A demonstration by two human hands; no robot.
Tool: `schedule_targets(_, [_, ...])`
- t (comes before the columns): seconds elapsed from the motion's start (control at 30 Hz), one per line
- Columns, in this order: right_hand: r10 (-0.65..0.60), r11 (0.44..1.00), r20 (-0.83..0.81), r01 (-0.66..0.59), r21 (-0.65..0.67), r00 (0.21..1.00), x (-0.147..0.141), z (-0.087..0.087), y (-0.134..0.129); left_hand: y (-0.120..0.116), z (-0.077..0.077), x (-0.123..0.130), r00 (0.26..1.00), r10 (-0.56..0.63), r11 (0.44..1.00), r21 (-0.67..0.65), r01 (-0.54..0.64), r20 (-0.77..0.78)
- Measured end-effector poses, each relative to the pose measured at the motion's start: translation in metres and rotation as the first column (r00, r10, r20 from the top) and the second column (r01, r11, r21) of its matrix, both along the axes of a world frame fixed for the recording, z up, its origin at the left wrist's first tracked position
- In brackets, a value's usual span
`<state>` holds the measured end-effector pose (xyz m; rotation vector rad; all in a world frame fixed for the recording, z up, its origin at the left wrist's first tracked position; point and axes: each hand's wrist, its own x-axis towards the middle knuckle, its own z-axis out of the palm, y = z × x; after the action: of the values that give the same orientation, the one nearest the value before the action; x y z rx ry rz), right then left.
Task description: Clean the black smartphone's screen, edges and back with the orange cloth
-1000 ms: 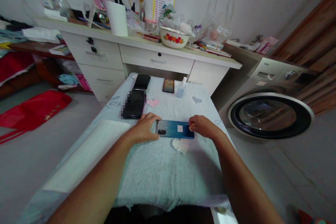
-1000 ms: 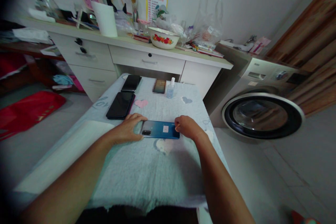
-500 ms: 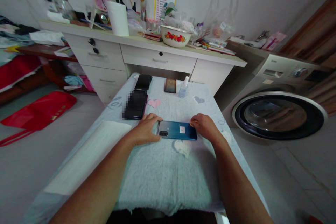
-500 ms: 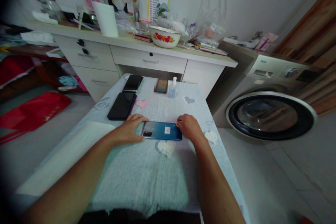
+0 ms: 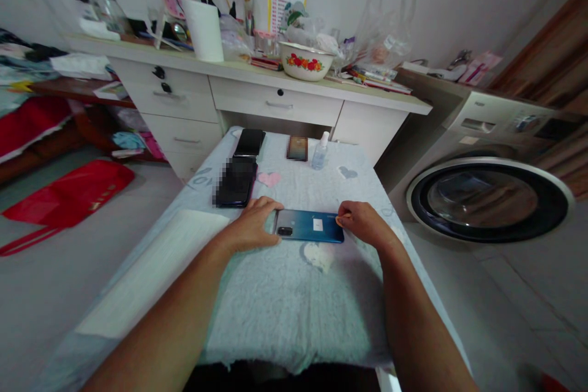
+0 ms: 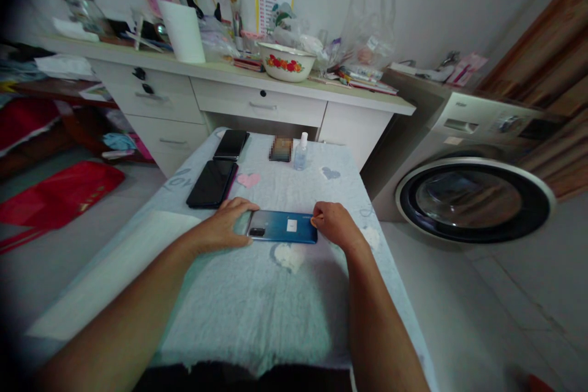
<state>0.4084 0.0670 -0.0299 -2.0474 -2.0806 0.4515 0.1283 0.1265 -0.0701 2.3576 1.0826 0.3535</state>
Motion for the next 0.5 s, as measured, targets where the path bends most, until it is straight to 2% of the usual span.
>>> schedule_targets(0.2, [0.067, 0.994, -0.028, -0.069, -0.09, 0.997, -0.001, 0.007, -0.004, 0.001, -0.001, 0.0, 1.0, -0.006, 1.0, 0.002, 0.006, 0.013])
schedule_targets(0.3, [0.097, 0.994, -0.02, -0.098, -0.054, 0.995, -0.001, 0.004, -0.002, 0.0, 0.0, 0.0, 1.0, -0.004, 1.0, -0.003, 0.004, 0.01])
schedule_targets(0.5, [0.063, 0.995, 0.033, -0.065, 0.071, 0.998, -0.007, -0.011, 0.006, 0.001, -0.002, 0.0, 1.0, -0.001, 1.0, 0.002, 0.001, 0.011])
